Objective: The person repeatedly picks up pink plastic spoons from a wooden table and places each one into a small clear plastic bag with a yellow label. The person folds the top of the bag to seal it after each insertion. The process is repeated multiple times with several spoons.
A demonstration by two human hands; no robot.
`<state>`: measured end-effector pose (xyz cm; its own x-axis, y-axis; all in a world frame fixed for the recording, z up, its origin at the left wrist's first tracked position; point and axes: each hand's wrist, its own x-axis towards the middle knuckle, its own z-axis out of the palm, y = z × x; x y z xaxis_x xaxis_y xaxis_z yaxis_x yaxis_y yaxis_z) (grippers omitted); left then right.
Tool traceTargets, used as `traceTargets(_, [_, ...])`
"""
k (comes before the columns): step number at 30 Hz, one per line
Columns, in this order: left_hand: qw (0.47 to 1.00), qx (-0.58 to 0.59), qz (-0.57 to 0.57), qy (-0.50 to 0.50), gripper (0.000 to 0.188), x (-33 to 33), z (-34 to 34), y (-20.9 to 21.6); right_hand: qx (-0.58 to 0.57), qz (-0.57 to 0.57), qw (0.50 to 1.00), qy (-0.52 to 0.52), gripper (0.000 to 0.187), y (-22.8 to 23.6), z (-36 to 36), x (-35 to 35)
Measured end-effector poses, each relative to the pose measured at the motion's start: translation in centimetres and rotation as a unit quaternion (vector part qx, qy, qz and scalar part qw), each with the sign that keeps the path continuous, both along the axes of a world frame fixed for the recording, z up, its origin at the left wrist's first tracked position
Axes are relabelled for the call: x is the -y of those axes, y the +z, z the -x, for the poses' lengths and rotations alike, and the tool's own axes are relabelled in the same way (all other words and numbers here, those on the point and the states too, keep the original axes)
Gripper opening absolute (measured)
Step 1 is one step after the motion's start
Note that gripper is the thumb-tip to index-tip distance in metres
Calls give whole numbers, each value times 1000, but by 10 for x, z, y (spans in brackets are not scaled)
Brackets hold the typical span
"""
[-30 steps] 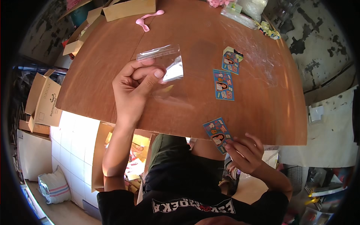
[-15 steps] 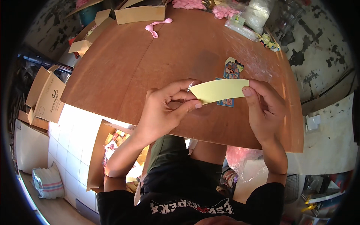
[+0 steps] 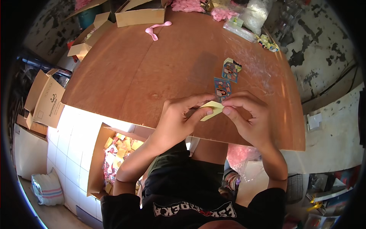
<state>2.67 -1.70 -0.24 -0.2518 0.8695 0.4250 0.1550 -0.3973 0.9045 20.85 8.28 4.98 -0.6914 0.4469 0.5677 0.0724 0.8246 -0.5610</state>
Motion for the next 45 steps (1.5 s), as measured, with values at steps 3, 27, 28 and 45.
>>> traceTargets(3, [1000,7,20,8,25,11,-6,5,15,41,999,-7,12,-2,-1,10])
traceTargets(27, [993,-55,56,83,37,97,20,8,173,258,905,290,37,23,50,18])
traceTargets(28, [991,-47,86,88,36,100,23,5,165,309,891,290,42,21,64,3])
traceTargets(45, [955,12,187,230,37,122,51,-14,114,-55,991,-47,17,-105,362,-174])
